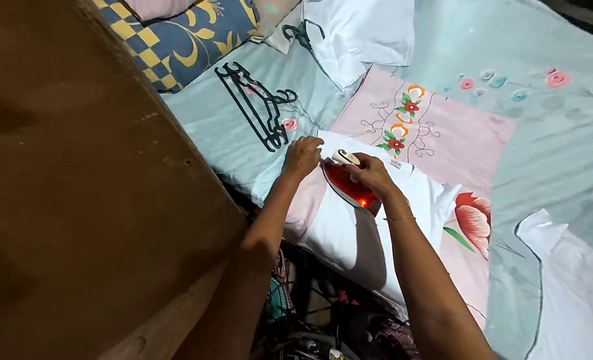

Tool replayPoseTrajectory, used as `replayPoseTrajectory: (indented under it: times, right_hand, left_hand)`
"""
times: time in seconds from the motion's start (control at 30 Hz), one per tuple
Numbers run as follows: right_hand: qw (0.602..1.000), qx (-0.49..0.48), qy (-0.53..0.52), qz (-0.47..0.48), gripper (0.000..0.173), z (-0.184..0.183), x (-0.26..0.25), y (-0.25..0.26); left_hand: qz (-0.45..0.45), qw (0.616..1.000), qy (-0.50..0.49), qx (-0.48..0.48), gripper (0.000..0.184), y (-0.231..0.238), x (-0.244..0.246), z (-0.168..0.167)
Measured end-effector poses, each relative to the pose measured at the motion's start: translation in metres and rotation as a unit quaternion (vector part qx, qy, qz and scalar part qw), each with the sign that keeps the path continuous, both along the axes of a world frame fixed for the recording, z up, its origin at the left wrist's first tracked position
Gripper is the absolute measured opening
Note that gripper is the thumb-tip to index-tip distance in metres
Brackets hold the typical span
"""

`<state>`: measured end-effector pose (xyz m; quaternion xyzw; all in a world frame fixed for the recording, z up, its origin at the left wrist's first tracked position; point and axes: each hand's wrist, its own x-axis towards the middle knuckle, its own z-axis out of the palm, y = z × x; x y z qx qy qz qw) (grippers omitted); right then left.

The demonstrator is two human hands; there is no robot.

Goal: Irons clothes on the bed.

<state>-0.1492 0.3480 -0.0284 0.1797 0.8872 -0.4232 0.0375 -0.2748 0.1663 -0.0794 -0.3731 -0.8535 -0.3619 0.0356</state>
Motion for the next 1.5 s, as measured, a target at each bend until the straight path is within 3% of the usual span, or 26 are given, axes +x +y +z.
replayPoseTrajectory:
  times: [0.23, 0.37, 0.5, 0.6, 0.73, 0.8, 0.9, 1.0, 1.13, 1.37, 1.5]
  right_hand:
    - [0.998, -0.056, -0.013, 0.022, 0.035, 0.006, 0.038, -0.010]
    - [0.993, -0.062, -0.005, 0.101, 0.037, 0.008, 0.082, -0.043]
    - [0.980, -0.013, -0.029, 0.197, 0.051, 0.008, 0.117, -0.074]
    - [0.976, 0.021, -0.017, 0.216, 0.054, 0.011, 0.153, -0.071]
    - [0.986, 0.075, 0.016, 0.150, 0.054, 0.002, 0.209, -0.038]
    - [0.992, 0.095, 0.038, 0.075, 0.053, -0.006, 0.236, -0.017]
    - [0.990, 0.103, 0.071, -0.070, 0.047, -0.011, 0.261, 0.002]
    - [0.978, 0.082, 0.050, -0.184, 0.043, -0.008, 0.255, 0.003]
    - [0.963, 0.077, 0.017, -0.258, 0.041, -0.003, 0.216, -0.003]
    - [0.958, 0.061, 0.012, -0.281, 0.046, -0.009, 0.115, 0.036]
    - [0.969, 0.028, 0.018, -0.244, 0.045, -0.009, 0.093, 0.051]
  left_hand:
    - [0.022, 0.995, -0.045, 0.090, 0.023, -0.051, 0.051, 0.011]
    - [0.042, 0.985, -0.095, 0.135, 0.021, -0.064, 0.073, 0.004]
    - [0.026, 0.986, -0.111, 0.118, 0.019, -0.065, 0.094, 0.010]
    - [-0.017, 0.992, -0.089, 0.088, 0.019, -0.058, 0.107, 0.013]
    - [-0.096, 0.995, -0.014, 0.036, 0.023, -0.038, 0.122, -0.006]
    - [-0.120, 0.992, 0.034, 0.012, 0.027, -0.029, 0.129, -0.020]
    - [-0.127, 0.988, 0.008, -0.086, 0.047, -0.026, 0.137, -0.029]
    - [-0.114, 0.986, 0.009, -0.121, 0.051, -0.026, 0.138, -0.034]
    - [-0.101, 0.985, 0.017, -0.138, 0.052, -0.026, 0.137, -0.035]
    - [-0.078, 0.992, 0.041, -0.095, 0.050, -0.024, 0.135, -0.051]
    - [-0.080, 0.992, 0.032, -0.094, 0.050, -0.025, 0.135, -0.052]
